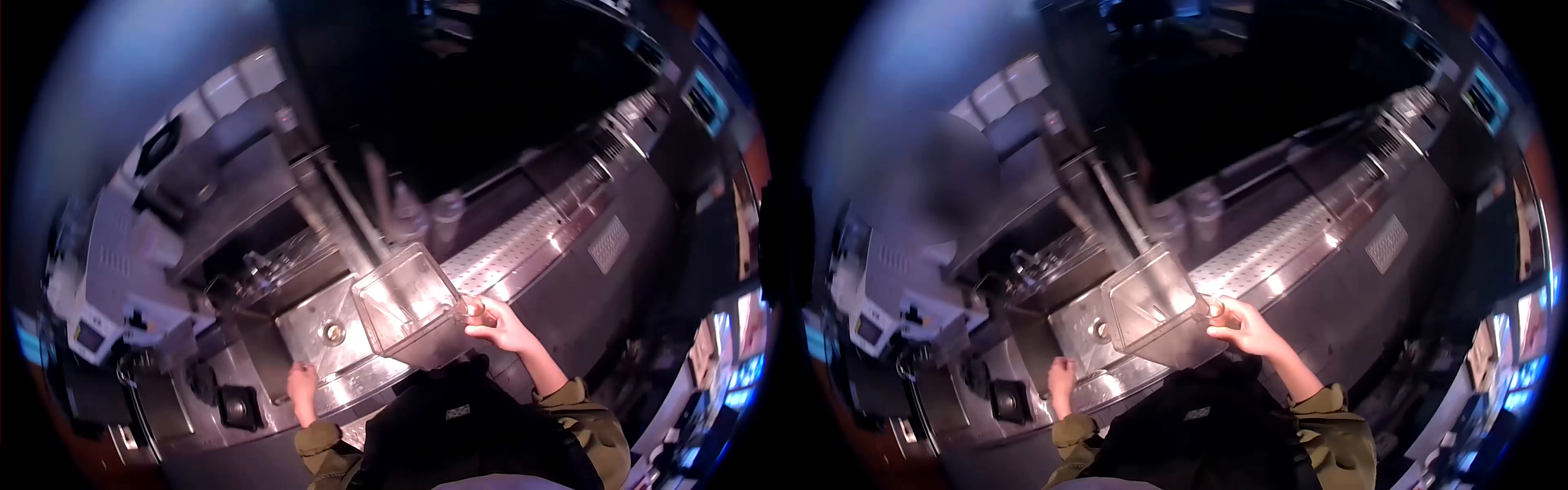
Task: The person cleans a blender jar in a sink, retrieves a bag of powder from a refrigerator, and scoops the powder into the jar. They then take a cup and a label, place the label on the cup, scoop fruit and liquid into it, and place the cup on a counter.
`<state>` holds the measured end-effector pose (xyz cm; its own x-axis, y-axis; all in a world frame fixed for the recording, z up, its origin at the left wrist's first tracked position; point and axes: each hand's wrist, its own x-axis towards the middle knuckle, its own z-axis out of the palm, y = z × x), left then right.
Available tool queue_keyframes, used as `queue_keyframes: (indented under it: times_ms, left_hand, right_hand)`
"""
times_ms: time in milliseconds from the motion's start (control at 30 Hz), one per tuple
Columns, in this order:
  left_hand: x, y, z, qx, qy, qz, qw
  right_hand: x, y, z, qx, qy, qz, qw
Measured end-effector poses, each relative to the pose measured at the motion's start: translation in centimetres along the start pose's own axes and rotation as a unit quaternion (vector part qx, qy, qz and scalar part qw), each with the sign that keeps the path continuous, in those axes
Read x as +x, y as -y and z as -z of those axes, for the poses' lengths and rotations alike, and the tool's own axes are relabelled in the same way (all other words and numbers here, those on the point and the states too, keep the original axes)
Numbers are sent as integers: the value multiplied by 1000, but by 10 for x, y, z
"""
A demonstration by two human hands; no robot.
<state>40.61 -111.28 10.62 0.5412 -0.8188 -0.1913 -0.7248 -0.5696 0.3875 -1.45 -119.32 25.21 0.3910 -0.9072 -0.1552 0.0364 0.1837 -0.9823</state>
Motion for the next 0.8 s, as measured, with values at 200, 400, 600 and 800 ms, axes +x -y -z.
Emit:
queue_keyframes:
  times_ms: [200, 400, 600, 800]
  left_hand:
    - [-83, -251, -42, 145, 244, -188, 940]
    - [-160, -432, -140, 78, 290, -411, 861]
    - [-286, -666, -220, -182, 455, -589, 643]
    - [-374, -863, -333, -176, 492, -625, 580]
  right_hand:
    - [-109, 19, 148, -40, -217, 109, 969]
    - [-190, -9, 283, 76, -396, 118, 907]
    - [-223, -1, 402, 135, -488, 237, 830]
    - [-220, -33, 569, 198, -576, 267, 747]
